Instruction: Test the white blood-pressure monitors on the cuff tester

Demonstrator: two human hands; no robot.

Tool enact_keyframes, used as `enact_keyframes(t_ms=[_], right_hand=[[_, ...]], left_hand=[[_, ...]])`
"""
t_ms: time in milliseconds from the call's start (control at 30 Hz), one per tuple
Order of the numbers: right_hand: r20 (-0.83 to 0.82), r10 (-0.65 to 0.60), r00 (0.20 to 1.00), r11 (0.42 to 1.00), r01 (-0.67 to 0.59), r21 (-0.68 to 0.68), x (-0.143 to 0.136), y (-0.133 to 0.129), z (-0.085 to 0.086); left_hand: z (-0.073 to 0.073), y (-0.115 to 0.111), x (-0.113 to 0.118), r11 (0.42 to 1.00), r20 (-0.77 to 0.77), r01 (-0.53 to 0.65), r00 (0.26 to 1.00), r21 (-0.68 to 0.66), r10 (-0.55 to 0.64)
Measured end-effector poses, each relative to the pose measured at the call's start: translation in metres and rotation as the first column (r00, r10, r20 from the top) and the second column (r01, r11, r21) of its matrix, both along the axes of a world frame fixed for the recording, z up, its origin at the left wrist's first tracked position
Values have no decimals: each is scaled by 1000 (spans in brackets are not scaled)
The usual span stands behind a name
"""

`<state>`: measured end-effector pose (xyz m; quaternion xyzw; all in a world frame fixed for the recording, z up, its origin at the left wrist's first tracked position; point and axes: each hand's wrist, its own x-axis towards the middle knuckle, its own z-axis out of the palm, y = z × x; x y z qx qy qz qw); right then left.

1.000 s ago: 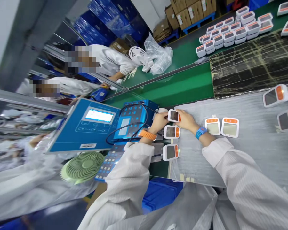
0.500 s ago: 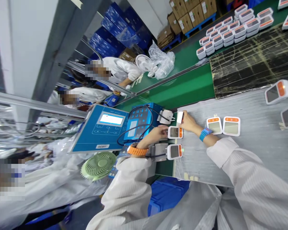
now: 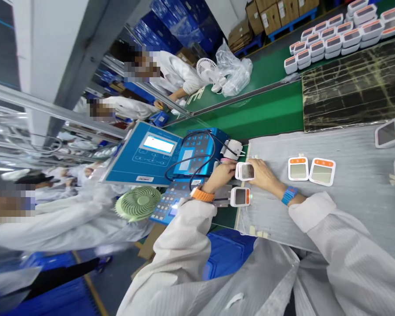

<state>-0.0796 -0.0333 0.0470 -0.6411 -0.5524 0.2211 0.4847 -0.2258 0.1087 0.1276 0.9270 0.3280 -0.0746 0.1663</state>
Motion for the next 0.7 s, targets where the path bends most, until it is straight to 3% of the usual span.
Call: enact_keyframes(t_ms=[67, 167, 300, 400, 500, 567, 700], right_hand=[[4, -23, 1000, 1000, 23, -11, 10, -11, 10], [11, 5, 1000, 999, -4, -54, 30, -32, 29], [-15, 105, 994, 992, -106, -68, 69, -66, 53], [-231, 182, 956, 967, -217, -135, 103, -92, 65], [-626, 146, 766, 911, -350, -215, 130, -109, 71], [-757, 33, 652, 910, -332, -247, 138, -112, 71], [-777, -70, 626, 934, -232, -271, 135, -107, 69]], left_hand=[[11, -10, -3, 990, 119, 22, 993, -139, -5], [17, -44, 2, 934, 326, 106, 945, -340, 11], [-5, -104, 36, 928, 570, 154, 819, -338, 71], [-31, -135, 66, 905, 695, 167, 699, -390, 170], [-52, -147, 87, 843, 741, 231, 620, -486, 257], [-62, -146, 95, 837, 790, 278, 556, -471, 259], [-72, -140, 100, 901, 886, 302, 436, -312, 160]])
